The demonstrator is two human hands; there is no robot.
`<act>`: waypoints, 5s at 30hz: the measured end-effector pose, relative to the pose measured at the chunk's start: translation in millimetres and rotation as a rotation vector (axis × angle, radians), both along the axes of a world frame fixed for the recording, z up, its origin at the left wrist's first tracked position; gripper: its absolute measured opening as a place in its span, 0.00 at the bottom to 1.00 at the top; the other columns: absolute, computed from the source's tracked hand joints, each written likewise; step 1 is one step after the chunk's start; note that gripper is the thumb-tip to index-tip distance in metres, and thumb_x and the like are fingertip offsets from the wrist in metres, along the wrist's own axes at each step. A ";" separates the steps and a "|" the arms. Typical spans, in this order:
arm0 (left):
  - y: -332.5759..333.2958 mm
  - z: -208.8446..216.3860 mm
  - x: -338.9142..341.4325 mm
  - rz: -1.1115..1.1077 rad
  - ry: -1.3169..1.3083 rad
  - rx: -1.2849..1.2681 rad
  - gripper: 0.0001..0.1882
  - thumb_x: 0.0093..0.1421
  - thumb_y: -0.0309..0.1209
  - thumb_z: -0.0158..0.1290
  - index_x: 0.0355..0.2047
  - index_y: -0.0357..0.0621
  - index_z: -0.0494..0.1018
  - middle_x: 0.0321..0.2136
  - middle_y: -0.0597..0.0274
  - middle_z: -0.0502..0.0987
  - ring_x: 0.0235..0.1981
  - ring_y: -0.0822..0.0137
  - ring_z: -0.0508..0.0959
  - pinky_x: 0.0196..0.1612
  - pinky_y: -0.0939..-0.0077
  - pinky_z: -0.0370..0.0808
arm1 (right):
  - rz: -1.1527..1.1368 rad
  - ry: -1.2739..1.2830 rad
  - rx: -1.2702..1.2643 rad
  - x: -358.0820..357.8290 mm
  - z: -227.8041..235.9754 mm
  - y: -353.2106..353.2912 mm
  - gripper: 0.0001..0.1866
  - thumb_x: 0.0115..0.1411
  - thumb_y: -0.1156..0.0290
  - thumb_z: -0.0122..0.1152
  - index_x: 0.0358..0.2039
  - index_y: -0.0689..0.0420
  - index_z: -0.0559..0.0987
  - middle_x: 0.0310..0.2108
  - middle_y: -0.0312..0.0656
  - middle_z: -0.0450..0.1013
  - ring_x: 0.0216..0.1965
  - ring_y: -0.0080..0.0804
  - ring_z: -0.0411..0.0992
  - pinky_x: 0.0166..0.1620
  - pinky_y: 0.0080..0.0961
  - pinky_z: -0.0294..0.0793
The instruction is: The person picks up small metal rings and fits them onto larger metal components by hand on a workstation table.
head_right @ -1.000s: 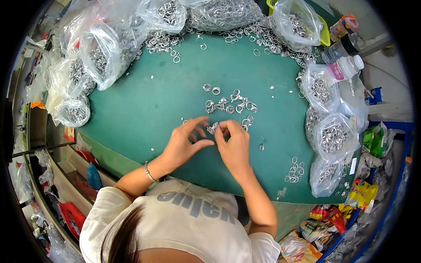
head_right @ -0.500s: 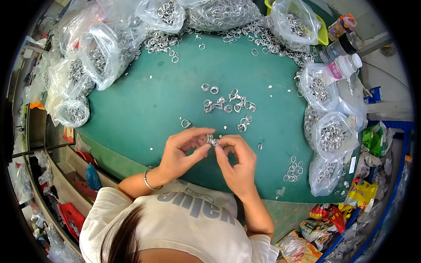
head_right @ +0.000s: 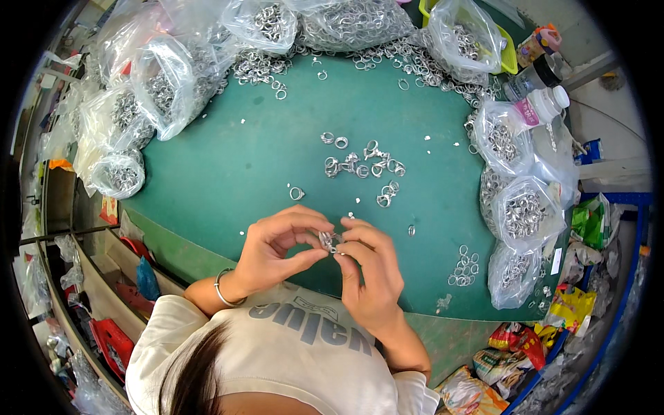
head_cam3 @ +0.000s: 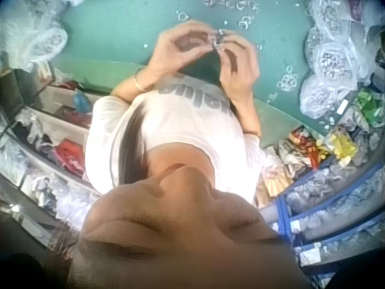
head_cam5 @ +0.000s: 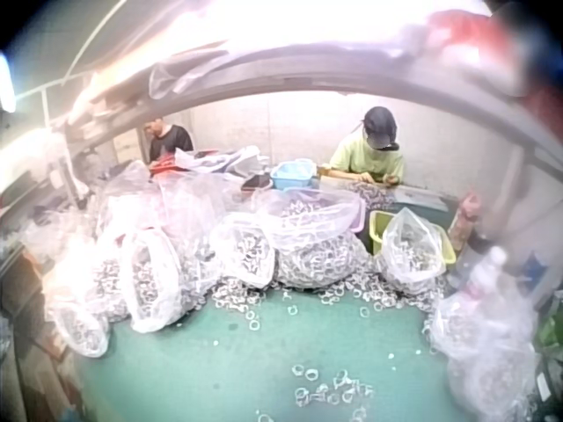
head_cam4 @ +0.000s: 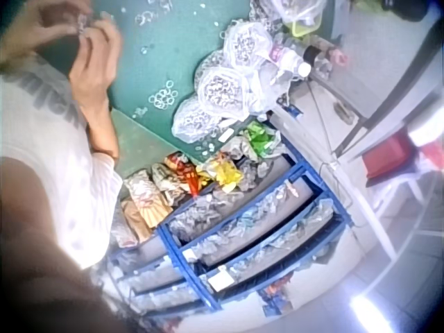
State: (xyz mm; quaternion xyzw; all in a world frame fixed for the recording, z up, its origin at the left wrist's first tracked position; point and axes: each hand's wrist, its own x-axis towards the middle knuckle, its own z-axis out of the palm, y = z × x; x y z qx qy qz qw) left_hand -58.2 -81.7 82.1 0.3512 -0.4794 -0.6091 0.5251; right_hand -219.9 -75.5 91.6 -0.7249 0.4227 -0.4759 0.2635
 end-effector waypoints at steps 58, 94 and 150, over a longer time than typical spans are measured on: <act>3.7 10.3 16.2 0.123 -0.246 -0.170 0.07 0.47 0.17 0.58 0.30 0.34 0.79 0.25 0.53 0.79 0.25 0.70 0.78 0.27 0.80 0.75 | 0.118 -0.441 0.553 11.7 21.6 5.1 0.09 0.56 0.84 0.54 0.38 0.68 0.76 0.32 0.45 0.68 0.28 0.29 0.75 0.30 0.18 0.75; 7.7 9.1 15.4 0.033 -0.565 -0.502 0.18 0.49 0.14 0.53 0.43 0.33 0.72 0.30 0.52 0.73 0.26 0.60 0.74 0.26 0.74 0.72 | 0.108 0.097 0.339 8.0 15.0 -4.4 0.11 0.54 0.81 0.53 0.39 0.63 0.73 0.26 0.47 0.71 0.21 0.41 0.70 0.25 0.28 0.69; -26.9 -62.3 47.9 0.246 -0.972 -0.304 0.11 0.51 0.17 0.51 0.37 0.36 0.72 0.34 0.53 0.74 0.36 0.54 0.74 0.39 0.70 0.72 | 0.020 -0.459 0.879 -18.9 -57.4 -38.6 0.10 0.55 0.82 0.50 0.39 0.62 0.73 0.29 0.36 0.65 0.25 0.23 0.64 0.25 0.17 0.63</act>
